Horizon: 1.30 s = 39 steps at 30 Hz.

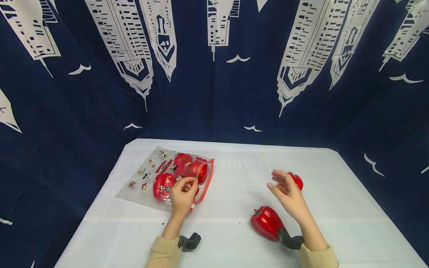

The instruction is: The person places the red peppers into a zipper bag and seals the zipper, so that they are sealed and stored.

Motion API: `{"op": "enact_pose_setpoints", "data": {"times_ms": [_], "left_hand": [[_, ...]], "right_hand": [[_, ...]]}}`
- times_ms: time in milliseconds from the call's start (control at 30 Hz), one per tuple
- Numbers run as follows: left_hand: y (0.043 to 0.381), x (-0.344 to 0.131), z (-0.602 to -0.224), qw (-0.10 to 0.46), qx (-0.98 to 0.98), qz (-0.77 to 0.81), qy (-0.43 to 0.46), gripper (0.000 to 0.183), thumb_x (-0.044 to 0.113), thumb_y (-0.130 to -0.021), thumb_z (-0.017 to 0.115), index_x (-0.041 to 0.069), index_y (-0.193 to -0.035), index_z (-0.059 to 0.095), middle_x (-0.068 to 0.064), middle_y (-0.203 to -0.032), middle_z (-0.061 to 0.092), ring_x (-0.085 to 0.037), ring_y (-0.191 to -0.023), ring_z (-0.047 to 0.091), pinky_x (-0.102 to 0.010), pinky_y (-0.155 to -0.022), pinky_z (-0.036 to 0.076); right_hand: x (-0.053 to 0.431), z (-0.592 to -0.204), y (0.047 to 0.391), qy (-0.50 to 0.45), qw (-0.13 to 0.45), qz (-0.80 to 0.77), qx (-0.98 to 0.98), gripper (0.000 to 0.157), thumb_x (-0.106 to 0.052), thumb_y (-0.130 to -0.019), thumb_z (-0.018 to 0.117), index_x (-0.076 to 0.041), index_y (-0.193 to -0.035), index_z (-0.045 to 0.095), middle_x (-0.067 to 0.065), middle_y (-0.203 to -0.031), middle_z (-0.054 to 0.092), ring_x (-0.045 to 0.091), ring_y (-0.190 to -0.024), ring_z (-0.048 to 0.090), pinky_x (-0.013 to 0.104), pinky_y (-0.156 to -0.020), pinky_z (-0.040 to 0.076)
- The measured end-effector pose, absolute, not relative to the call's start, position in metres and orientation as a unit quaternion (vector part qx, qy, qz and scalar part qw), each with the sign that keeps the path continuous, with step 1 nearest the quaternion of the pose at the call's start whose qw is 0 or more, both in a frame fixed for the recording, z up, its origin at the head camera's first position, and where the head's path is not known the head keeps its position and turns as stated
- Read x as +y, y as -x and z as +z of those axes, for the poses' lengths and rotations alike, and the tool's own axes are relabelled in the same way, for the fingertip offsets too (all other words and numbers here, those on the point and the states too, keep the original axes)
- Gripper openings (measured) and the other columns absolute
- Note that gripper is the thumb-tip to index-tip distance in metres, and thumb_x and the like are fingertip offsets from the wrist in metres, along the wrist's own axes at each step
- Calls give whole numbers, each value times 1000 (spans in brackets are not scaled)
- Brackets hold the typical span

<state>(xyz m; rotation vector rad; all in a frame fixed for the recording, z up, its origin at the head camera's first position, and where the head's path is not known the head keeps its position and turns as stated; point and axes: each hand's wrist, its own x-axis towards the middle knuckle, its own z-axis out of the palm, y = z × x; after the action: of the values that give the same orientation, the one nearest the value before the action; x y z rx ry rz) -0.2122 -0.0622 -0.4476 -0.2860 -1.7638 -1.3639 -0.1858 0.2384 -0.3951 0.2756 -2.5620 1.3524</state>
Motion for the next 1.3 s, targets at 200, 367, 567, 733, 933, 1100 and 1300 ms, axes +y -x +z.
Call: {"op": "enact_pose_setpoints", "data": {"times_ms": [200,367,567,733,933,1100,1300], "left_hand": [[212,-62,-446,436,-707,-545,117,13,-17,-67,72,-8,-75,66,-14,-58,55,-25,-48,48,-17,-47,40],[213,-62,-447,441,-704,-544,118,14,-18,-66,72,-8,-74,66,-15,-57,55,-26,-48,48,-17,-47,39],[214,-62,-448,444,-702,-545,119,14,-19,-66,72,-8,-74,66,-14,-57,55,-25,-47,48,-18,-46,39],[214,-62,-449,444,-701,-545,118,14,-19,-66,71,-8,-74,66,-14,-57,54,-26,-47,48,-19,-46,39],[214,-62,-449,438,-702,-549,117,12,-17,-67,72,-9,-74,66,-15,-57,55,-26,-48,48,-16,-47,38],[213,-63,-449,428,-707,-551,114,9,-14,-69,71,-9,-76,66,-15,-58,56,-26,-48,49,-16,-48,39],[213,-62,-449,433,-707,-548,112,10,-15,-69,72,-8,-75,67,-15,-58,56,-26,-49,49,-18,-48,40]], "right_hand": [[249,-414,177,-73,102,472,-873,51,-23,-92,61,0,-133,42,20,-129,50,34,-117,50,16,-88,40],[252,-426,170,-54,82,494,-864,48,-25,-94,58,1,-132,43,21,-129,51,35,-118,50,8,-85,37],[250,-437,163,-36,50,499,-864,44,-25,-93,59,0,-127,48,21,-127,52,36,-118,50,29,-90,47],[248,-445,161,-25,12,524,-851,44,-26,-91,61,-1,-126,50,21,-128,52,37,-120,48,41,-90,47],[245,-455,162,-12,-18,542,-840,45,-24,-89,64,-2,-127,51,20,-128,51,37,-118,49,39,-86,49],[242,-461,161,7,-42,527,-849,46,-26,-87,66,-7,-127,51,15,-126,52,33,-115,47,43,-81,52],[241,-467,161,21,-56,523,-850,44,-27,-87,65,-9,-126,53,14,-121,53,31,-108,50,43,-75,53]]}}
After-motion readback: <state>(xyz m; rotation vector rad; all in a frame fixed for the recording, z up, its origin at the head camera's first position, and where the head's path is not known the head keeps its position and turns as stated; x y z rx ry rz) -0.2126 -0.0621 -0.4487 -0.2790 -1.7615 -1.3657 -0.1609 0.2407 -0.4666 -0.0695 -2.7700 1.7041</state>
